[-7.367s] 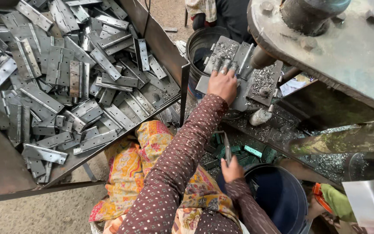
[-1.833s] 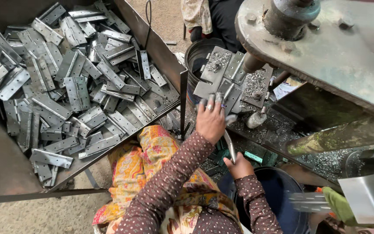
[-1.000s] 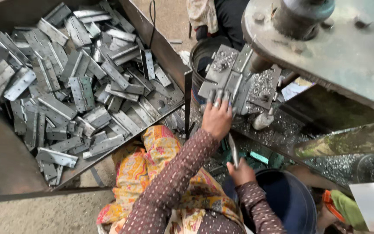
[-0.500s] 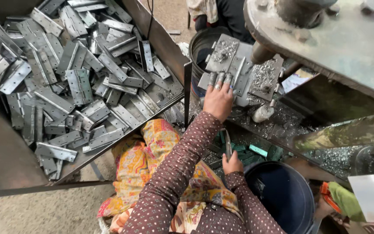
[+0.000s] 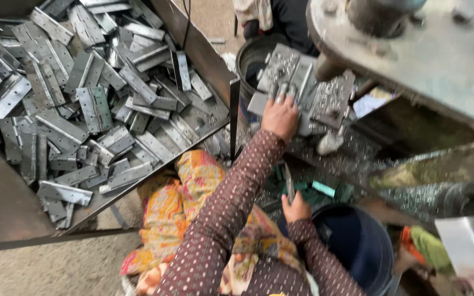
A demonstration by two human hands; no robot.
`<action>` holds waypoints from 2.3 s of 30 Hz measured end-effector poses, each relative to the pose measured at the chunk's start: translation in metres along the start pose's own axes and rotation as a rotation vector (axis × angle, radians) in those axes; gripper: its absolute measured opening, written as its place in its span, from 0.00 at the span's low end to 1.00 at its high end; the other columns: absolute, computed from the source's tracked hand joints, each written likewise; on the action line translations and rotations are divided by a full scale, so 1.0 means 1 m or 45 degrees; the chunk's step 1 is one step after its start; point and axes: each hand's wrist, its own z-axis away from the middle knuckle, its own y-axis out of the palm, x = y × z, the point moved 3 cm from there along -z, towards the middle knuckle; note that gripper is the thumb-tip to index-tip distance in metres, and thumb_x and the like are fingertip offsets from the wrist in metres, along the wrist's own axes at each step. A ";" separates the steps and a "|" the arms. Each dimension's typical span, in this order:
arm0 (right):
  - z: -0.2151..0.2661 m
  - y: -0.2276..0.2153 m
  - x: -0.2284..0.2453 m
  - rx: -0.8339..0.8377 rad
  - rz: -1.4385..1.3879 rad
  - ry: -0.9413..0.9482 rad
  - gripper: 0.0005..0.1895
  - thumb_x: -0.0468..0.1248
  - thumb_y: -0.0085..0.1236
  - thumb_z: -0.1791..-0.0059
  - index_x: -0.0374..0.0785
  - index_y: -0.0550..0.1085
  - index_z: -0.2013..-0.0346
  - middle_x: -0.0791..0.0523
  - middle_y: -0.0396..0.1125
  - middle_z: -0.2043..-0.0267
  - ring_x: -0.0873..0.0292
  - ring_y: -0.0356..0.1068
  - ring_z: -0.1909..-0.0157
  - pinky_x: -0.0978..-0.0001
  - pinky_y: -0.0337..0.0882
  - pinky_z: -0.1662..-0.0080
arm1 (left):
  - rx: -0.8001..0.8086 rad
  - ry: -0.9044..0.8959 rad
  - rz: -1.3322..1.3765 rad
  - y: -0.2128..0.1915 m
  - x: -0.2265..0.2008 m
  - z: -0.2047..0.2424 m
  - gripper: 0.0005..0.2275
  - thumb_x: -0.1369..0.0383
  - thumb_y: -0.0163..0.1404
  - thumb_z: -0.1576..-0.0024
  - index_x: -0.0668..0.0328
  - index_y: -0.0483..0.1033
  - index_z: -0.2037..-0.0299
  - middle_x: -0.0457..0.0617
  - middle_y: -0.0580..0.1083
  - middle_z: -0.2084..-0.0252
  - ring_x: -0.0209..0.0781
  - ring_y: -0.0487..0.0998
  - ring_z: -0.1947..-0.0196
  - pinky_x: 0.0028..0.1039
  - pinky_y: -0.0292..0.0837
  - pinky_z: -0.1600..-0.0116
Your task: The person repeatedly picks up metal hinge pieces from a bin, places them under a drill press, and operates the machine to drill holes. The person then removes the processed pieces and returns them to the bin.
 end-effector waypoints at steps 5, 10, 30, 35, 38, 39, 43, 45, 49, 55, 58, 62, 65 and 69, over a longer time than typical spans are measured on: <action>-0.008 -0.017 -0.004 0.064 -0.090 -0.010 0.22 0.54 0.58 0.53 0.36 0.72 0.62 0.45 0.74 0.69 0.38 0.75 0.65 0.48 0.73 0.63 | -0.107 0.042 -0.070 -0.008 -0.006 0.006 0.09 0.69 0.47 0.44 0.57 0.81 0.62 0.54 0.75 0.51 0.50 0.75 0.46 0.44 0.65 0.40; -0.013 -0.040 0.001 0.244 0.092 0.003 0.25 0.57 0.58 0.52 0.35 0.71 0.62 0.44 0.74 0.71 0.40 0.76 0.68 0.49 0.74 0.63 | -0.028 0.009 -0.099 -0.009 -0.003 0.008 0.09 0.68 0.46 0.42 0.59 0.81 0.61 0.52 0.75 0.49 0.49 0.75 0.43 0.43 0.65 0.39; -0.016 -0.050 -0.001 0.293 0.025 0.003 0.27 0.59 0.60 0.54 0.37 0.72 0.64 0.46 0.74 0.70 0.41 0.77 0.66 0.51 0.75 0.60 | 0.110 0.034 -0.090 -0.003 -0.001 -0.005 0.09 0.70 0.46 0.40 0.63 0.80 0.57 0.56 0.75 0.47 0.52 0.74 0.41 0.44 0.65 0.39; -0.012 -0.016 -0.003 0.082 -0.041 0.043 0.23 0.54 0.56 0.52 0.38 0.70 0.55 0.43 0.73 0.71 0.39 0.75 0.67 0.47 0.74 0.63 | -0.096 0.006 -0.110 0.007 0.008 -0.030 0.09 0.68 0.47 0.44 0.60 0.81 0.62 0.54 0.76 0.48 0.50 0.75 0.43 0.45 0.66 0.41; -0.003 0.008 -0.010 -0.057 0.031 -0.017 0.24 0.55 0.57 0.52 0.38 0.71 0.54 0.42 0.73 0.69 0.36 0.74 0.66 0.44 0.73 0.64 | -0.140 0.017 -0.094 0.009 0.010 -0.027 0.09 0.68 0.47 0.43 0.58 0.81 0.62 0.53 0.76 0.48 0.49 0.76 0.43 0.43 0.66 0.38; 0.010 0.016 -0.011 -0.022 0.021 -0.010 0.23 0.55 0.57 0.52 0.38 0.72 0.56 0.43 0.73 0.69 0.36 0.74 0.65 0.44 0.73 0.63 | -0.145 0.031 -0.091 0.009 0.009 -0.018 0.09 0.68 0.47 0.43 0.57 0.82 0.61 0.53 0.76 0.48 0.49 0.76 0.43 0.43 0.66 0.36; -0.012 -0.012 -0.006 0.068 0.073 0.016 0.24 0.55 0.58 0.53 0.37 0.71 0.59 0.43 0.73 0.68 0.37 0.74 0.65 0.45 0.73 0.62 | -0.052 0.002 -0.105 0.004 0.004 -0.030 0.10 0.67 0.45 0.44 0.57 0.82 0.64 0.53 0.76 0.48 0.49 0.76 0.44 0.44 0.65 0.39; -0.021 -0.032 0.004 0.156 0.101 0.013 0.25 0.56 0.59 0.53 0.36 0.70 0.59 0.43 0.73 0.68 0.38 0.75 0.66 0.47 0.73 0.62 | -0.287 0.071 -0.275 -0.005 0.006 -0.033 0.10 0.66 0.46 0.51 0.53 0.83 0.69 0.52 0.77 0.47 0.51 0.76 0.42 0.47 0.64 0.40; -0.011 -0.049 0.001 0.229 0.122 -0.019 0.26 0.57 0.58 0.52 0.35 0.70 0.59 0.43 0.74 0.68 0.39 0.76 0.65 0.48 0.75 0.62 | 0.147 -0.043 -0.068 0.008 0.006 -0.028 0.11 0.68 0.43 0.38 0.60 0.81 0.60 0.57 0.74 0.41 0.49 0.73 0.39 0.43 0.64 0.36; -0.015 0.017 -0.009 -0.035 -0.009 -0.018 0.23 0.53 0.57 0.51 0.38 0.71 0.53 0.43 0.74 0.68 0.36 0.74 0.65 0.45 0.72 0.63 | 0.037 -0.024 -0.100 0.006 0.007 -0.034 0.11 0.67 0.44 0.42 0.59 0.82 0.61 0.56 0.75 0.44 0.50 0.72 0.38 0.43 0.64 0.37; -0.018 0.036 -0.012 -0.008 -0.041 0.034 0.24 0.53 0.55 0.50 0.39 0.70 0.50 0.44 0.74 0.68 0.37 0.75 0.65 0.46 0.73 0.63 | 0.033 -0.021 -0.100 0.009 0.009 -0.033 0.11 0.68 0.44 0.41 0.59 0.82 0.60 0.55 0.76 0.46 0.49 0.74 0.40 0.43 0.64 0.37; -0.014 0.009 -0.005 0.112 -0.046 0.101 0.25 0.53 0.55 0.52 0.40 0.70 0.48 0.48 0.75 0.69 0.40 0.76 0.67 0.48 0.74 0.63 | -0.007 0.001 -0.079 0.005 0.010 -0.036 0.10 0.67 0.45 0.41 0.58 0.82 0.62 0.54 0.76 0.49 0.49 0.75 0.43 0.44 0.64 0.39; -0.006 -0.033 0.006 0.267 -0.005 0.122 0.24 0.56 0.57 0.52 0.37 0.73 0.56 0.47 0.75 0.68 0.43 0.77 0.65 0.51 0.75 0.61 | 0.186 -0.005 -0.057 -0.003 0.009 -0.024 0.10 0.68 0.45 0.38 0.59 0.81 0.59 0.54 0.76 0.50 0.47 0.77 0.47 0.42 0.65 0.39; -0.010 -0.079 0.027 0.291 -0.064 -0.027 0.27 0.58 0.59 0.54 0.37 0.72 0.57 0.46 0.74 0.67 0.42 0.77 0.63 0.53 0.74 0.58 | -0.010 0.160 -0.199 -0.026 -0.009 0.016 0.08 0.67 0.49 0.46 0.57 0.82 0.68 0.54 0.76 0.57 0.50 0.75 0.45 0.44 0.63 0.34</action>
